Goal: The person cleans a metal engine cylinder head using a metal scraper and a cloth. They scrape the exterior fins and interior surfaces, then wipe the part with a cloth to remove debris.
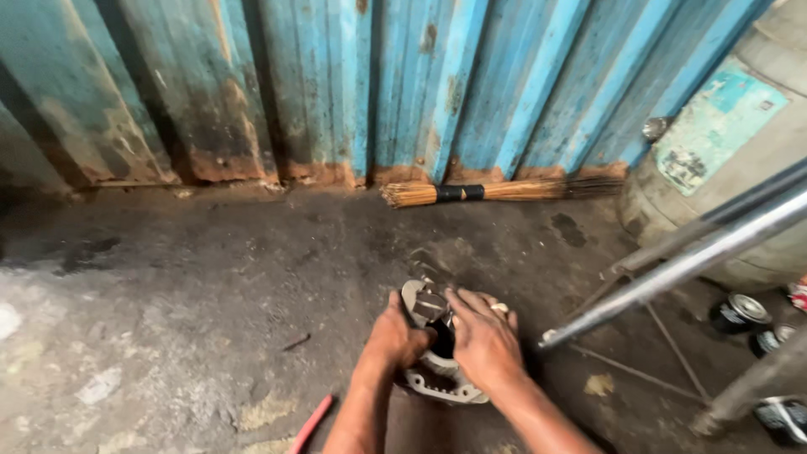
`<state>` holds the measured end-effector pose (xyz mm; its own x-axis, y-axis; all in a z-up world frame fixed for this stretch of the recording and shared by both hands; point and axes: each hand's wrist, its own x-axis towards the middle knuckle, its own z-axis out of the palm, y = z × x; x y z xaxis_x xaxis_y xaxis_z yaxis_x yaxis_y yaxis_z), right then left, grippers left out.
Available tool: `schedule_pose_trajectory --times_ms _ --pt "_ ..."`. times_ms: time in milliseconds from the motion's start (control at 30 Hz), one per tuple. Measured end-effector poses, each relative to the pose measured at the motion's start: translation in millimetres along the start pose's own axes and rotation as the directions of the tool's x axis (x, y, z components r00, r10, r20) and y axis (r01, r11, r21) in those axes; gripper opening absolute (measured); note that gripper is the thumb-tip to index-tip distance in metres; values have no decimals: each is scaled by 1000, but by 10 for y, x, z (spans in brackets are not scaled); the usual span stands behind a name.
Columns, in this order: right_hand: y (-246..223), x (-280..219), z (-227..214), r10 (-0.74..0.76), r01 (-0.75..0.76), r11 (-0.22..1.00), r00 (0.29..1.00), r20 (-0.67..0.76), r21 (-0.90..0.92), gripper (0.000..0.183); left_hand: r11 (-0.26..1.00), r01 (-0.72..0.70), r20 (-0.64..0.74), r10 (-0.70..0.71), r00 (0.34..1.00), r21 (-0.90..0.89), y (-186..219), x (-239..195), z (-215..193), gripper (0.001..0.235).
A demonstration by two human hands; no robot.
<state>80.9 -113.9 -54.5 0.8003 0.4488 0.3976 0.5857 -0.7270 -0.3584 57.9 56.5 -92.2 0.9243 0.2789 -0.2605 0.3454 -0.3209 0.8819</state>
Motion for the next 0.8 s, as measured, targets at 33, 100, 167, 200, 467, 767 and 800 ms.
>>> schedule_pose_trajectory --times_ms 33,100,167,200,467,767,800 --pt "-82 80 109 -34 34 999 999 15 -24 42 1000 3 -14 -3 1000 10 17 26 -7 107" --pt "-94 229 165 -139 143 989 987 79 -36 43 994 -109 28 110 994 -32 61 22 -24 83" --pt "-45 442 188 -282 286 958 940 190 5 49 993 -104 67 101 993 47 75 -44 0 69" --pt "20 484 146 -321 321 947 929 185 29 46 987 -54 79 43 996 150 106 -68 34 66" --pt "494 -97 -414 162 -162 987 987 -22 23 22 966 -85 30 80 996 246 324 -289 -8 87" --pt "36 275 -367 -130 134 936 991 -33 325 26 951 -119 105 92 990 287 452 -584 2 82" --pt "152 266 -345 -103 112 942 994 -44 316 28 969 -81 99 59 993 234 457 -593 -9 84"
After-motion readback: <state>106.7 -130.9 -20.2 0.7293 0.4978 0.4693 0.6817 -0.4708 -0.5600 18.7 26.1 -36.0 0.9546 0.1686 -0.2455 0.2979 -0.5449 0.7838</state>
